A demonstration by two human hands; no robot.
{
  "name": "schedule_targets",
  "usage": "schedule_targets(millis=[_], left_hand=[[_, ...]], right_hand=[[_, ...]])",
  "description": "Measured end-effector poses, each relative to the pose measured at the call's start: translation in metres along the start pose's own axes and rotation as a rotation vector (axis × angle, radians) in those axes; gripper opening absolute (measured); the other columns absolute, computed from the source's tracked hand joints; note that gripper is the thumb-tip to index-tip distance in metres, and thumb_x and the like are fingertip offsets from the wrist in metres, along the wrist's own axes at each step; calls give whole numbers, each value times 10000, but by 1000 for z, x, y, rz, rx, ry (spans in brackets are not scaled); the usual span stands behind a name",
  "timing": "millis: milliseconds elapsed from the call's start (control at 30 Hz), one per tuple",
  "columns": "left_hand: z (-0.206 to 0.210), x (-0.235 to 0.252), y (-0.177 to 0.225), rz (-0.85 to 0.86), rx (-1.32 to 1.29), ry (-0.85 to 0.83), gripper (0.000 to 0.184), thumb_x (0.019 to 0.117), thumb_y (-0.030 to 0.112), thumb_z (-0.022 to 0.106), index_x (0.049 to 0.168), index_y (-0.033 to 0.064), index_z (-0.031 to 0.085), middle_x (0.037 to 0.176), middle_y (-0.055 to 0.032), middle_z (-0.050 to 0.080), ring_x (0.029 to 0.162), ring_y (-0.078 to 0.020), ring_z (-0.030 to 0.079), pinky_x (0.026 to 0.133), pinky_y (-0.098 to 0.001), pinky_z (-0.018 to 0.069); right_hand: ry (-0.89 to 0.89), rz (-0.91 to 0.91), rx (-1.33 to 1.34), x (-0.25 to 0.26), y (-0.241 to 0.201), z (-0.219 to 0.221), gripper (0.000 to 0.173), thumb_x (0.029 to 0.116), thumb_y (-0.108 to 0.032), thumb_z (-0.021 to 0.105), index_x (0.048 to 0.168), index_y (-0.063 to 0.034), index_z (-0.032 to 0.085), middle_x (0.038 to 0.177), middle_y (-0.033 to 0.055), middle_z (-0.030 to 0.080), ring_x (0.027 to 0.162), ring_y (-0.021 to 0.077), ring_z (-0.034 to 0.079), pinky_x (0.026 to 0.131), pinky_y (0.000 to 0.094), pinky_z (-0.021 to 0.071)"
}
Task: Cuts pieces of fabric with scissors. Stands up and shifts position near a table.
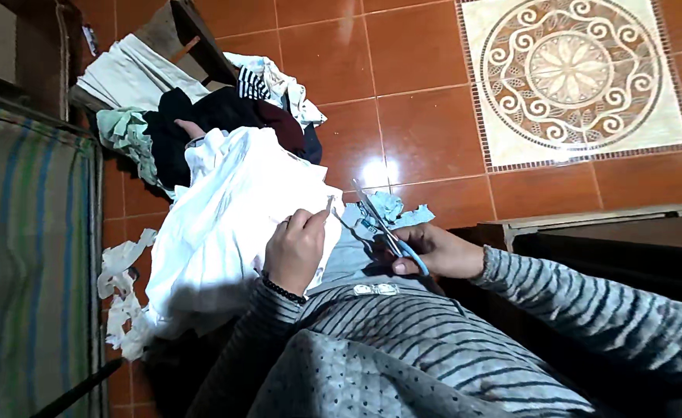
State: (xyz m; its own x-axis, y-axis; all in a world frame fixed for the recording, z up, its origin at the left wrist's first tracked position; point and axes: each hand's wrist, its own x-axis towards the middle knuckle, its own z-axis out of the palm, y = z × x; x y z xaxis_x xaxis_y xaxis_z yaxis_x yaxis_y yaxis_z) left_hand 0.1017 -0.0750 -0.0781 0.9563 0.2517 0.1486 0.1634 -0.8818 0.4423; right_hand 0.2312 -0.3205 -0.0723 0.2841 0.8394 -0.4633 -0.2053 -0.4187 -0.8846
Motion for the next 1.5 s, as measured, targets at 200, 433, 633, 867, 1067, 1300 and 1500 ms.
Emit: schedule_targets(millis=[200, 433, 633, 867, 1067, 1300, 1500], left_hand=[[10, 1, 2, 99, -19, 128, 171, 969, 227, 668, 1050, 185, 812, 907, -50, 727, 792, -208, 708, 678, -362, 595], [14, -5, 5, 62, -73, 88, 160, 953, 183, 659, 1005, 139, 803, 907, -67, 731, 821, -213, 717, 710, -351, 600], [16, -7, 2, -1, -135, 62, 190, 958, 211, 670, 1057, 111, 799, 910, -83, 726, 774, -182, 694, 685, -314, 587], [17, -11, 5, 48, -155, 95, 178, 961, 196, 666, 1039, 126, 810, 890, -82, 716, 775, -175, 690, 687, -299, 584], [19, -8, 7, 60, -100, 83, 189, 955, 193, 657, 1050, 143, 812, 887, -76, 719, 788, -193, 699, 684, -322, 586], [19, -9, 7, 68, -111, 81, 191, 956, 201, 661, 1064, 164, 814, 898, -72, 723, 795, -197, 702, 692, -337, 587], [20, -9, 8, 88, -104, 109, 185, 960, 213, 661, 1054, 191, 819, 883, -63, 722, 801, -197, 700, 688, -328, 578]], right_hand=[[40, 106, 74, -14, -6, 4, 358, 891, -552, 694, 888, -198, 647, 758, -141, 596, 679, -46, 546, 624, 161, 450], [2, -29, 242, -15, -11, 11, 193, 874, -383, 775, 925, -213, 701, 828, -151, 672, 730, -55, 597, 648, 141, 488], [118, -23, -173, -12, -4, 4, 272, 818, -358, 783, 820, -102, 689, 904, -35, 614, 860, -8, 567, 739, 176, 470], [-21, 111, 76, -24, -5, 11, 156, 833, -216, 800, 914, -129, 698, 788, -97, 669, 674, -24, 599, 615, 165, 498], [-66, 319, 192, -26, -15, 11, 365, 957, -549, 585, 865, -211, 686, 758, -106, 699, 560, -21, 582, 459, 155, 428], [-88, 346, 161, -10, -26, 14, 432, 1009, -521, 521, 828, -168, 692, 726, -82, 710, 498, -15, 545, 428, 163, 393], [-73, 327, 173, 5, -24, 15, 434, 1024, -505, 515, 822, -157, 679, 694, -75, 691, 456, -21, 495, 413, 159, 358]])
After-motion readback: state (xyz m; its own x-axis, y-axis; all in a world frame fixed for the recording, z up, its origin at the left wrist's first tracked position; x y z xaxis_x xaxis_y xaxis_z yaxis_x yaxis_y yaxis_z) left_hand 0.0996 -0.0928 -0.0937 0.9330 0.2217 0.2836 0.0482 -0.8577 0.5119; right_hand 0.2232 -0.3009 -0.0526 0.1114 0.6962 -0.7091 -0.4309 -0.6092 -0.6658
